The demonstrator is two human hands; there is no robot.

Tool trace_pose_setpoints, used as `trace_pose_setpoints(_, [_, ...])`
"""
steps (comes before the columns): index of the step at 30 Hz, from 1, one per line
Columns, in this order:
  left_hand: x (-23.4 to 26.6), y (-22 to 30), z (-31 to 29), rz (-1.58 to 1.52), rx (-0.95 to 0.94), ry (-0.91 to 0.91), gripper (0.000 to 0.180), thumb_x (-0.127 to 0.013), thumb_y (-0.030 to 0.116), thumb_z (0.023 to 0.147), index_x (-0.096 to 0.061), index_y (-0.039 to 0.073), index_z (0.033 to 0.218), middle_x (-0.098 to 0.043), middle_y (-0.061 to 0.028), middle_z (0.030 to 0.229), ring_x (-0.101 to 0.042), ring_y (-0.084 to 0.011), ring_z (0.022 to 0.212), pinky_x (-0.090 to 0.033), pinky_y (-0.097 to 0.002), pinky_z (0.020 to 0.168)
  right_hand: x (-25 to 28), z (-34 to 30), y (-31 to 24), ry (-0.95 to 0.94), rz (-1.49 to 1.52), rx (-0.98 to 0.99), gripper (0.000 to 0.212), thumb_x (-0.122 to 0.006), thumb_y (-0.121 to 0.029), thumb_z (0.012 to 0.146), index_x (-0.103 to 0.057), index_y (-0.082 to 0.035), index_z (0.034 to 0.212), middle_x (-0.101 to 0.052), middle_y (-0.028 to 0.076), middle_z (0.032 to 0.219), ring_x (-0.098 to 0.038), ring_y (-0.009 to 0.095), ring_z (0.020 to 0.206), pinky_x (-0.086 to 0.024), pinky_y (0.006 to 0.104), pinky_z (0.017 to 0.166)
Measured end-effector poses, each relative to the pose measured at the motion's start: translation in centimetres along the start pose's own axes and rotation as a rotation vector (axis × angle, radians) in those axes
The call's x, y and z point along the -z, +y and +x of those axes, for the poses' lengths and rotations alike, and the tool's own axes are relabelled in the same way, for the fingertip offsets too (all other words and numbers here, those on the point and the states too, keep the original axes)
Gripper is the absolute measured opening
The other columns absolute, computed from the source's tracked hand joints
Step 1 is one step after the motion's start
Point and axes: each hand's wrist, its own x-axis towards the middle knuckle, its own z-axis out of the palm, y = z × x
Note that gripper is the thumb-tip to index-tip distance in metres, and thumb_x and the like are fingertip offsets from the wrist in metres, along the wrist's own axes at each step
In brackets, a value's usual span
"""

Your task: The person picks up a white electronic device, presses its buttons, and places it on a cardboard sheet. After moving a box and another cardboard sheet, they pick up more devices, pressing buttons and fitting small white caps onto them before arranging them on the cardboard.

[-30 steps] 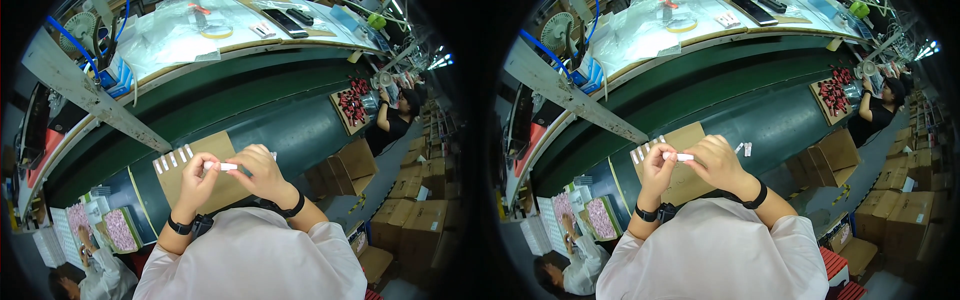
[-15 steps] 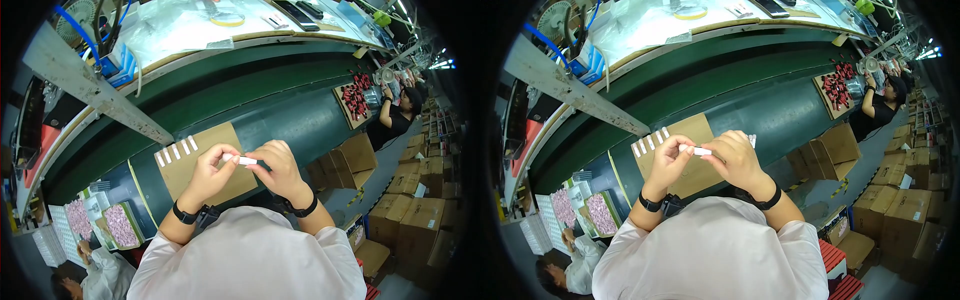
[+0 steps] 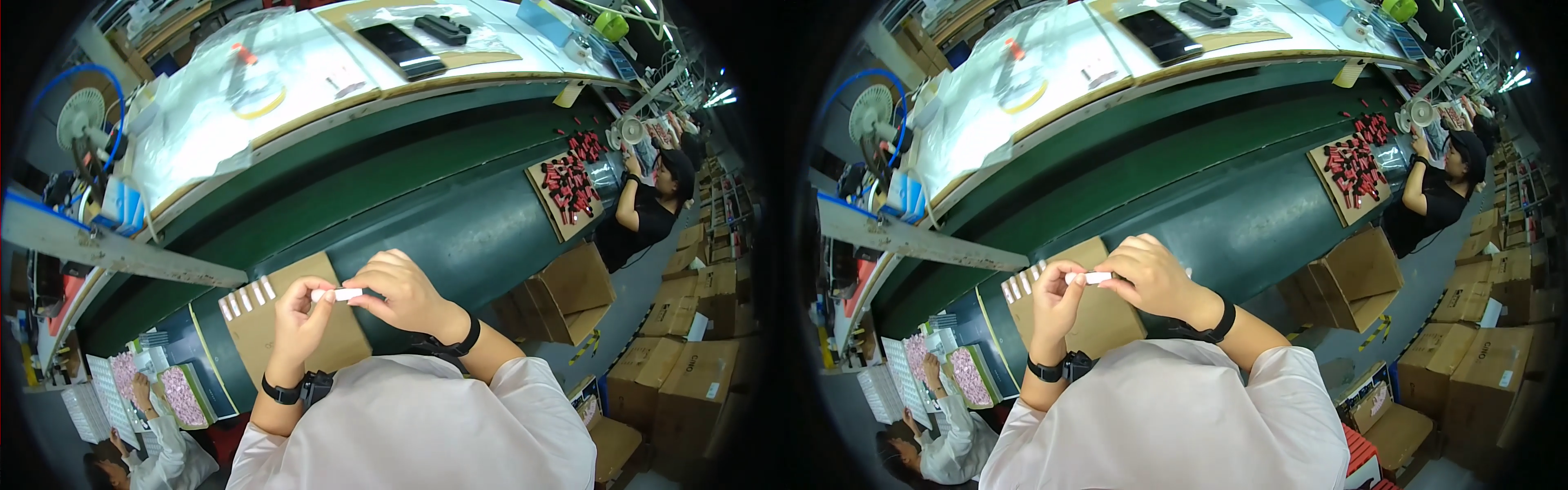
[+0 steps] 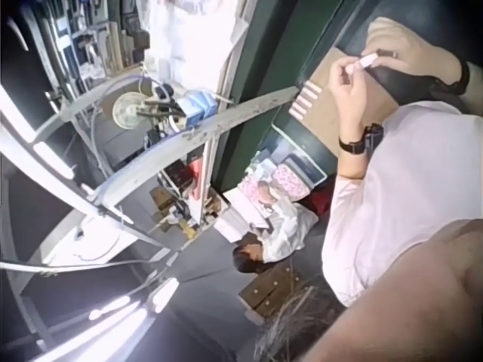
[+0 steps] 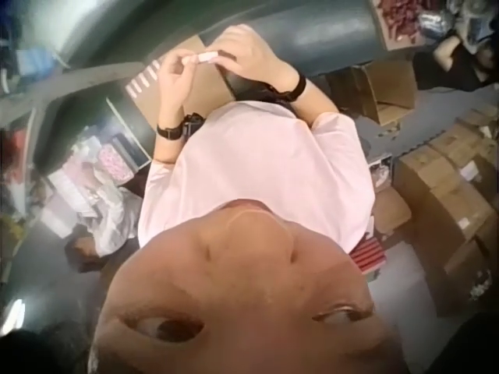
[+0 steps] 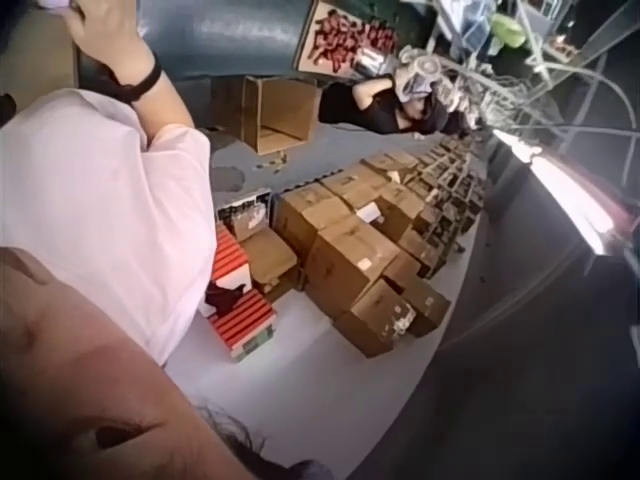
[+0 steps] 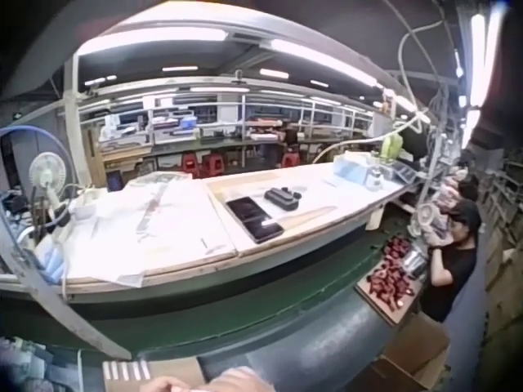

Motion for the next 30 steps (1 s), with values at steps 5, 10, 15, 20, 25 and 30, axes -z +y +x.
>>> trace_pose_setpoints(5, [-4.8, -0.6, 3.0, 0.098, 0.027, 0.031, 0.007, -0.06, 0.002, 0.089, -0.059, 0.001, 0.096, -0.06, -0.001, 0.087, -0.053, -0.0063, 0.078, -0.042, -0.0194, 0.069, 7.4, -0.6, 6.4, -0.034, 0.121, 0.024, 0.022, -0.074, -0.013, 0.074, -0.067, -0.006, 0.094, -0.066, 0.006, 0.09, -0.06, 0.023, 0.081, -0.045, 0.0344, 0.078])
trace_pose_setpoints(10, [-7.1, -0.3, 4.9, 0.156, 0.001, 0.135, 0.006, -0.059, 0.006, 0.091, -0.058, 0.002, 0.095, -0.059, -0.0012, 0.084, -0.056, -0.0086, 0.079, -0.043, -0.0217, 0.07, 20.1, -1.4, 19.1, 0.394, 0.362, -0.443, 0.01, -0.062, -0.009, 0.09, -0.066, -0.003, 0.097, -0.066, 0.004, 0.098, -0.059, 0.009, 0.086, -0.047, 0.0224, 0.076])
trace_pose_setpoints(15, [-8.2, 0.0, 5.6, 0.234, -0.011, 0.257, 0.006, -0.058, 0.008, 0.092, -0.057, 0.003, 0.093, -0.058, -0.0012, 0.083, -0.055, -0.009, 0.077, -0.043, -0.0224, 0.071, 33.2, -2.7, 34.1, 0.83, 0.496, -0.577, 0.027, -0.056, -0.022, 0.094, -0.059, -0.004, 0.114, -0.064, 0.006, 0.115, -0.058, 0.015, 0.105, -0.043, 0.0256, 0.088])
trace_pose_setpoints(20, [-9.3, 0.4, 5.9, 0.259, -0.012, 0.354, 0.007, -0.056, 0.01, 0.093, -0.056, 0.004, 0.091, -0.057, -0.0009, 0.082, -0.055, -0.009, 0.075, -0.043, -0.0223, 0.071, 39.3, -3.4, 42.8, 1.128, 0.853, -0.707, 0.043, -0.056, -0.026, 0.093, -0.047, -0.007, 0.131, -0.054, 0.006, 0.13, -0.052, 0.02, 0.117, -0.036, 0.0363, 0.098])
trace_pose_setpoints(25, [-10.6, 1.5, 6.6, 0.301, -0.017, 0.4, 0.008, -0.056, 0.011, 0.093, -0.055, 0.004, 0.09, -0.056, -0.0006, 0.081, -0.054, -0.0083, 0.073, -0.042, -0.0216, 0.069, 39.9, -2.0, 45.2, 1.203, 1.003, -0.673, 0.038, -0.057, -0.019, 0.092, -0.048, -0.008, 0.127, -0.056, 0.009, 0.125, -0.053, 0.025, 0.114, -0.038, 0.0394, 0.099])
trace_pose_setpoints(30, [-11.7, 1.8, 7.5, 0.333, -0.027, 0.388, 0.008, -0.057, 0.011, 0.093, -0.055, 0.004, 0.09, -0.056, 0.0, 0.079, -0.053, -0.0076, 0.072, -0.041, -0.0208, 0.068, 39.2, -1.9, 45.7, 1.181, 1.122, -0.518, 0.029, -0.06, -0.006, 0.089, -0.05, -0.007, 0.116, -0.058, 0.011, 0.113, -0.055, 0.027, 0.106, -0.043, 0.039, 0.094])
